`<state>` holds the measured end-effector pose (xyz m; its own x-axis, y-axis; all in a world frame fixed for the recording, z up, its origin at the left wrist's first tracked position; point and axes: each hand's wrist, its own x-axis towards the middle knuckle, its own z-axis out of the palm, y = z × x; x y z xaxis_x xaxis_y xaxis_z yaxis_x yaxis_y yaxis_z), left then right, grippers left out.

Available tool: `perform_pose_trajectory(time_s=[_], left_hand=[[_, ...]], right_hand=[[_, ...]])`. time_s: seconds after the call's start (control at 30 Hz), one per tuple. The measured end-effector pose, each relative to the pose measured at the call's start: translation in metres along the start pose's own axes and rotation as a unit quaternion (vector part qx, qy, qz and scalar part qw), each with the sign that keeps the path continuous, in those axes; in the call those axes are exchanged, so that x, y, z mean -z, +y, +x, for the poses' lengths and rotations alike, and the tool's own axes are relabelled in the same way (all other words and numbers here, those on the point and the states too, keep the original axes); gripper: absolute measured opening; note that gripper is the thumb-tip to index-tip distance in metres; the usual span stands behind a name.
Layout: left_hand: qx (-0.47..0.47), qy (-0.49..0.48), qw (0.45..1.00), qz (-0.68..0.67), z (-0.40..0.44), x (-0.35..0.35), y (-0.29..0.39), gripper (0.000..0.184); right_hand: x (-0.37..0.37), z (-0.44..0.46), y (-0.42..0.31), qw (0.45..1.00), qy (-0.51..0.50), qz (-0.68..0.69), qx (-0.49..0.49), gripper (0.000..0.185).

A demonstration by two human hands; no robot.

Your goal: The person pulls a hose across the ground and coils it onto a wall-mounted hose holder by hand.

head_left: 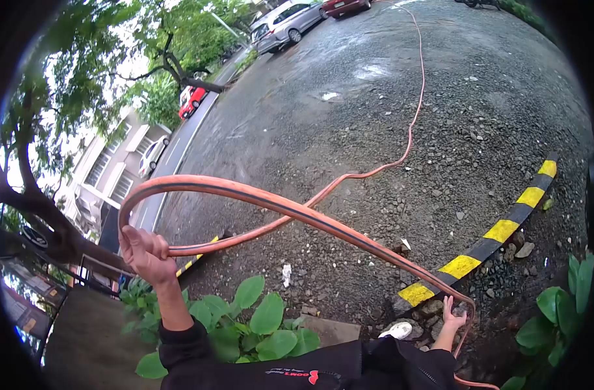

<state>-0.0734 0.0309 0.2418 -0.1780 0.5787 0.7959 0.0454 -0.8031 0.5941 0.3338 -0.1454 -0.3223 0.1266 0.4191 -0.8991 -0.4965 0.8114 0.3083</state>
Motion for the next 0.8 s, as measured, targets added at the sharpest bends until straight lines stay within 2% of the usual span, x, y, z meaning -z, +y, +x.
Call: perform_pose_trajectory(time_s=[0.03,0.07,0.1,0.13,0.17,0.2,0.23,0.27,0.3,0.37,0.43,0.6,0.63,0.67,0.7,0.73,0.77,0.8], left_hand=[[0.004,0.009,1.0,0.004,0.002,0.006,-0.002,0.023],[-0.002,0.031,1.0,0.007,0.005,0.01,-0.004,0.023],[-0.007,0.052,0.999,0.012,0.004,0.019,-0.005,0.024],[-0.014,0.055,0.998,0.03,0.008,0.024,-0.009,0.023],[-0.011,0.059,0.998,0.036,0.01,0.018,-0.01,0.023],[0.004,0.065,0.995,0.07,0.01,0.005,-0.011,0.014],[0.017,0.068,0.992,0.101,0.01,-0.006,-0.014,0.02],[0.016,0.048,0.994,0.094,0.009,-0.012,-0.019,0.017],[0.018,0.043,0.995,0.092,0.008,-0.019,-0.024,0.017],[0.008,0.037,0.992,0.118,0.004,-0.032,-0.035,0.016],[0.008,0.008,0.995,0.104,0.002,-0.03,-0.043,0.017],[-0.001,-0.016,0.996,0.093,0.005,-0.033,-0.04,0.015],[-0.012,-0.028,0.994,0.107,0.005,-0.031,-0.038,0.014],[0.005,-0.014,0.999,0.048,0.004,-0.028,-0.035,0.013],[0.005,-0.012,0.999,0.048,0.004,-0.02,-0.035,0.013],[-0.008,-0.047,0.998,0.044,0.007,-0.009,-0.033,0.015],[-0.02,-0.084,0.995,0.041,0.009,-0.001,-0.03,0.025],[-0.015,-0.105,0.994,0.042,0.011,0.003,-0.025,0.021]], right_hand=[[-0.008,0.004,-0.005,0.999,0.023,-0.001,0.031,0.077],[-0.009,0.009,-0.006,0.999,0.016,-0.031,-0.034,0.071],[-0.002,0.018,-0.002,0.989,0.065,-0.13,-0.031,0.065],[0.002,0.016,0.009,0.964,0.166,-0.198,-0.065,0.066],[0.036,0.046,0.01,0.931,0.156,-0.325,-0.058,0.066],[0.07,0.079,0.009,0.881,0.15,-0.446,-0.049,0.066],[0.084,0.075,0.032,0.856,0.278,-0.435,-0.03,0.069],[0.055,-0.007,0.08,0.888,0.312,-0.328,-0.077,0.078],[0.069,0.002,0.081,0.917,0.252,-0.289,-0.107,0.094],[0.064,0.012,0.088,0.94,0.189,-0.246,-0.14,0.108],[0.058,0.022,0.097,0.933,0.184,-0.221,-0.218,0.116],[0.084,0.037,0.156,0.888,0.231,-0.276,-0.285,0.111],[0.083,0.033,0.169,0.893,0.242,-0.273,-0.263,0.109],[0.076,0.031,0.178,0.895,0.247,-0.273,-0.251,0.108],[0.068,0.029,0.186,0.897,0.252,-0.273,-0.24,0.107],[0.06,0.026,0.192,0.873,0.298,-0.302,-0.242,0.107],[0.06,0.022,0.2,0.844,0.345,-0.358,-0.202,0.105],[0.059,0.018,0.208,0.803,0.394,-0.415,-0.165,0.103]])
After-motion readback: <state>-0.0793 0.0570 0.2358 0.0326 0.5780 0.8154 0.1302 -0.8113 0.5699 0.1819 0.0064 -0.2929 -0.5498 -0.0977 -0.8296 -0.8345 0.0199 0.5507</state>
